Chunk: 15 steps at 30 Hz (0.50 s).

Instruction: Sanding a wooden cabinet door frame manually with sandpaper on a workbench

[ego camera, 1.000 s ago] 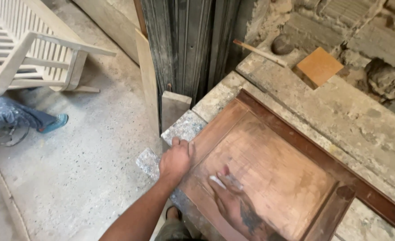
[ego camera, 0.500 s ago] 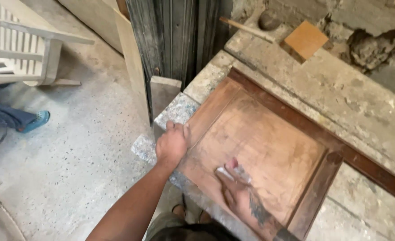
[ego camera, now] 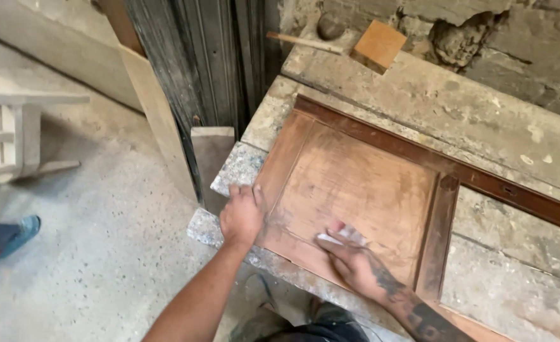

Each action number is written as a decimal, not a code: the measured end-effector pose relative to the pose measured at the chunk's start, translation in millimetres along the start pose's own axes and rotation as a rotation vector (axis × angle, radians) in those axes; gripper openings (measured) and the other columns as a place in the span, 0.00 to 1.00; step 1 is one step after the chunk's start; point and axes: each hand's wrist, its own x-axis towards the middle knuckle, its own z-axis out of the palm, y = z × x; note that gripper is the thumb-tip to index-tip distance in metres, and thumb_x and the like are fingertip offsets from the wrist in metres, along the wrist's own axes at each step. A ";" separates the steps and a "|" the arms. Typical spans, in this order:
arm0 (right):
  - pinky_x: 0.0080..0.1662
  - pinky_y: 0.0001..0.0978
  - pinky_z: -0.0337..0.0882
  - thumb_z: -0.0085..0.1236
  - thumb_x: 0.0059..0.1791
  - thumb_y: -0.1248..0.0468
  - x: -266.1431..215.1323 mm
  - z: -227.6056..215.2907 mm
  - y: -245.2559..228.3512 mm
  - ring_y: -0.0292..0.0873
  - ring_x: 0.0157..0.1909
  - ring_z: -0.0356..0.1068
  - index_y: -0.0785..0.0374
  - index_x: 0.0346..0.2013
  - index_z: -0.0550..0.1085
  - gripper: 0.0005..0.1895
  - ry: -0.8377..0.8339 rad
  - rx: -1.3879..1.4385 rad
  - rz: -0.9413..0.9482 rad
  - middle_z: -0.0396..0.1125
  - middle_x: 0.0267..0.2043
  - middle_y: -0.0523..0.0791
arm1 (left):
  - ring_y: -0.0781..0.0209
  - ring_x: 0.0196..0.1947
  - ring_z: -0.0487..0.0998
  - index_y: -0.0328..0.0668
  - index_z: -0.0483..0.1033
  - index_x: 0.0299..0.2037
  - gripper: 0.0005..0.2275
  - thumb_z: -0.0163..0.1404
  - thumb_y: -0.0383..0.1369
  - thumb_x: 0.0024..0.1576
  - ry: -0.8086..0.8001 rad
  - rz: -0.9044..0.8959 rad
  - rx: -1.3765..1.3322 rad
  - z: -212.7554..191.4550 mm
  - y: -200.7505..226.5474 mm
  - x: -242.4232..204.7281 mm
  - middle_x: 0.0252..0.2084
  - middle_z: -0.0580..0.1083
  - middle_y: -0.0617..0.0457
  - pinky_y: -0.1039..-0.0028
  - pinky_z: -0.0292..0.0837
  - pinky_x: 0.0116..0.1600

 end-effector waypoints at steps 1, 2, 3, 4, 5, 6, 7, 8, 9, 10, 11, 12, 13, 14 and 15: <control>0.70 0.41 0.56 0.47 0.55 0.63 -3.7 -6.0 -1.1 0.50 0.73 0.58 0.54 0.65 0.71 0.22 -0.071 0.061 0.094 0.66 0.68 0.49 | 0.28 0.34 0.80 0.40 0.76 0.46 0.22 0.33 0.48 0.67 0.030 0.012 0.010 0.1 -0.5 -0.9 0.49 0.69 0.37 0.36 0.74 0.40; 0.70 0.37 0.56 0.43 0.56 0.62 -9.0 -12.5 -0.5 0.45 0.75 0.57 0.52 0.65 0.70 0.22 -0.151 0.122 0.183 0.67 0.69 0.44 | 0.28 0.34 0.80 0.40 0.76 0.44 0.21 0.35 0.47 0.67 0.060 0.014 0.015 2.6 -1.6 -4.5 0.47 0.70 0.38 0.37 0.74 0.39; 0.70 0.37 0.56 0.43 0.56 0.62 -5.4 -6.1 1.3 0.45 0.75 0.57 0.52 0.65 0.70 0.22 -0.142 0.121 0.177 0.67 0.69 0.44 | 0.28 0.34 0.80 0.40 0.76 0.44 0.21 0.35 0.47 0.67 0.068 0.020 0.018 9.3 -5.7 -1.8 0.47 0.70 0.38 0.37 0.74 0.39; 0.70 0.41 0.52 0.44 0.56 0.62 -4.7 -0.1 3.0 0.51 0.75 0.55 0.52 0.65 0.70 0.22 -0.117 0.099 0.150 0.63 0.70 0.49 | 0.31 0.31 0.80 0.41 0.77 0.42 0.20 0.37 0.47 0.66 0.143 0.033 0.063 17.3 -9.7 -2.7 0.44 0.70 0.40 0.39 0.74 0.36; 0.71 0.44 0.49 0.44 0.56 0.62 -4.3 5.9 5.6 0.56 0.76 0.52 0.51 0.66 0.70 0.23 -0.091 0.078 0.122 0.60 0.72 0.54 | 0.33 0.29 0.80 0.42 0.78 0.41 0.19 0.39 0.47 0.66 0.218 0.045 0.108 26.2 -13.4 -3.3 0.42 0.71 0.42 0.41 0.74 0.33; 0.71 0.44 0.49 0.44 0.56 0.62 7.6 15.1 4.2 0.56 0.76 0.52 0.51 0.66 0.70 0.23 -0.095 0.075 0.116 0.60 0.72 0.54 | 0.33 0.29 0.80 0.42 0.78 0.41 0.19 0.39 0.47 0.66 0.223 0.040 0.105 26.1 -11.9 -4.1 0.42 0.71 0.42 0.41 0.74 0.33; 0.70 0.42 0.53 0.46 0.54 0.67 19.0 24.3 2.9 0.55 0.72 0.59 0.52 0.64 0.71 0.23 -0.046 0.075 0.043 0.63 0.69 0.55 | 0.33 0.28 0.80 0.42 0.78 0.40 0.19 0.39 0.47 0.66 0.220 0.036 0.116 26.3 -10.2 -5.1 0.41 0.71 0.41 0.40 0.74 0.32; 0.69 0.40 0.57 0.48 0.52 0.71 31.6 32.3 3.2 0.53 0.68 0.66 0.53 0.63 0.72 0.24 0.003 0.073 -0.037 0.67 0.65 0.55 | 0.33 0.28 0.80 0.41 0.78 0.40 0.19 0.39 0.47 0.66 0.224 0.029 0.126 26.4 -7.4 -5.4 0.41 0.71 0.40 0.40 0.74 0.31; 0.69 0.40 0.57 0.48 0.52 0.71 42.2 31.0 1.7 0.53 0.68 0.66 0.53 0.63 0.72 0.24 -0.001 0.069 -0.051 0.67 0.65 0.55 | 0.33 0.28 0.80 0.41 0.78 0.40 0.19 0.39 0.47 0.66 0.236 0.020 0.121 25.0 -5.2 -2.5 0.41 0.71 0.40 0.40 0.74 0.31; 0.69 0.42 0.54 0.45 0.52 0.69 48.1 30.5 -3.4 0.55 0.71 0.61 0.51 0.64 0.71 0.25 -0.088 0.066 0.014 0.62 0.66 0.62 | 0.32 0.29 0.80 0.41 0.78 0.41 0.20 0.38 0.47 0.66 0.238 0.011 0.125 23.8 -4.2 -4.6 0.42 0.72 0.40 0.39 0.75 0.32; 0.70 0.44 0.52 0.42 0.52 0.67 54.2 29.9 -8.5 0.56 0.74 0.57 0.48 0.65 0.70 0.26 -0.174 0.061 0.078 0.57 0.67 0.68 | 0.30 0.30 0.80 0.42 0.79 0.41 0.20 0.38 0.48 0.66 0.241 0.002 0.130 22.5 -2.9 -6.3 0.43 0.72 0.40 0.38 0.75 0.34; 0.70 0.44 0.52 0.42 0.52 0.67 52.6 3.5 -21.5 0.56 0.74 0.57 0.48 0.65 0.70 0.26 -0.177 0.055 0.065 0.57 0.67 0.68 | 0.30 0.30 0.80 0.42 0.79 0.41 0.20 0.38 0.48 0.66 0.253 -0.005 0.125 25.3 -2.7 -7.9 0.43 0.72 0.40 0.38 0.75 0.34; 0.60 0.44 0.60 0.40 0.53 0.68 51.2 -23.1 -34.6 0.56 0.62 0.62 0.54 0.57 0.71 0.19 -0.177 0.073 -0.008 0.62 0.57 0.60 | 0.32 0.29 0.81 0.42 0.79 0.40 0.20 0.39 0.48 0.66 0.277 -0.016 0.166 28.0 -2.3 -9.0 0.42 0.73 0.41 0.39 0.75 0.32; 0.50 0.44 0.69 0.39 0.54 0.69 50.3 -48.9 -49.3 0.56 0.51 0.67 0.59 0.50 0.72 0.14 -0.170 0.092 -0.075 0.67 0.46 0.51 | 0.33 0.28 0.81 0.43 0.79 0.38 0.19 0.40 0.48 0.65 0.299 -0.020 0.210 29.0 -2.2 -8.3 0.40 0.73 0.41 0.40 0.75 0.30; 0.50 0.44 0.69 0.39 0.54 0.69 36.7 -52.7 -36.4 0.56 0.51 0.67 0.59 0.50 0.72 0.14 -0.167 0.088 -0.082 0.67 0.46 0.51 | 0.33 0.28 0.81 0.43 0.79 0.38 0.19 0.40 0.48 0.65 0.307 -0.020 0.209 26.5 0.1 -5.9 0.40 0.73 0.41 0.40 0.75 0.30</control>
